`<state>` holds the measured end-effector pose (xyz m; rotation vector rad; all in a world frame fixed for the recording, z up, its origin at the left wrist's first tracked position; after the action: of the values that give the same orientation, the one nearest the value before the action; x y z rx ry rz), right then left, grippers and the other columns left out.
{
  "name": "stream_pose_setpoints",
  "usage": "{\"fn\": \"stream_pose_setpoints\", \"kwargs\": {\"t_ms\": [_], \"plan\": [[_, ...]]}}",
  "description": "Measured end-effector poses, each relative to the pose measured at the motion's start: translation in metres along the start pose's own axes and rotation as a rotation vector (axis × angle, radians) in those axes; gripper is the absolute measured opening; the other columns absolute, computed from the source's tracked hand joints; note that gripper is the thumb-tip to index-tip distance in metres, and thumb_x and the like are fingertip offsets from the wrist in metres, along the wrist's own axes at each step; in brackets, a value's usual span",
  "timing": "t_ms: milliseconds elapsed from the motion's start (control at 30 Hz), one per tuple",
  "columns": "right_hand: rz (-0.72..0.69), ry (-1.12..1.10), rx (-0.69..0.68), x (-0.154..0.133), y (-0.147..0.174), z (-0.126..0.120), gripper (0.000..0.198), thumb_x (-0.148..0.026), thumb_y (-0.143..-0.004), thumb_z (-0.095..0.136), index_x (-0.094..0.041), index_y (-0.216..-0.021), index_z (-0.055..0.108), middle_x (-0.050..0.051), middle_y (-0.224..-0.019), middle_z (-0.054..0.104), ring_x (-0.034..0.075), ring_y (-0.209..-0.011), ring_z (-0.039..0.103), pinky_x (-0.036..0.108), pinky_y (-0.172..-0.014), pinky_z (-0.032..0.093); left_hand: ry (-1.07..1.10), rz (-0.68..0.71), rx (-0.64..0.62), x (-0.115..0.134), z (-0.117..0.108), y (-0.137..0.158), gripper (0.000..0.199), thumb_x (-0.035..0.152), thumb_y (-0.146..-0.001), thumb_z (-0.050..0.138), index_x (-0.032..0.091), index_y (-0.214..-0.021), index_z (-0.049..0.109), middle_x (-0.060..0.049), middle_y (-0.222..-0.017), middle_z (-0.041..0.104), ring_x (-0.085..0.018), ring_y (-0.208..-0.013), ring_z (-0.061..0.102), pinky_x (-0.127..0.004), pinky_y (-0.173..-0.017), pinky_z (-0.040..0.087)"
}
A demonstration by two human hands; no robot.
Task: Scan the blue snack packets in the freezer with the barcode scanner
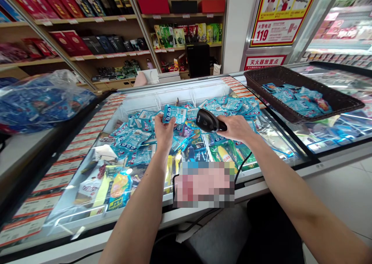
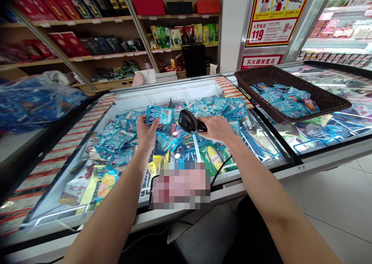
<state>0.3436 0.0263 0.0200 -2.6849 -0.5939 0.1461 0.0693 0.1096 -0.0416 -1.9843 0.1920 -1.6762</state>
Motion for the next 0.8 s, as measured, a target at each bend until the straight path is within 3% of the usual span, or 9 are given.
{"fn": "stream_pose_setpoints", "kwargs": {"t_ms": [800], "plan": [[-0.032, -0.039, 0.002, -0.0002, 0.0003, 0.0003, 0.033, -0.041, -0.077, 0.052, -0.022, -0.103, 0.058, 0.002, -0.078, 0.067, 0.016, -0.065, 0.056, 0.026, -0.056, 0.027, -0.097, 0.030, -0.014, 0.0035, 0.0011, 0.0023, 0.047, 0.050, -0.074, 0.060, 0.021, -0.105, 0.040, -0.001, -0.089, 0.056, -0.011, -0.064, 0.060, -0.030, -0.066, 0.054]]}}
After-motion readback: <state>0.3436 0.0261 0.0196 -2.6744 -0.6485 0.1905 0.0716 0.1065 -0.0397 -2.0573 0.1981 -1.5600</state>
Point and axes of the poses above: each hand's wrist, its own y-axis away from the middle knuckle, its own z-axis out of the palm, x = y × z, the point moved 3 cm from there along -y, towards the middle knuckle
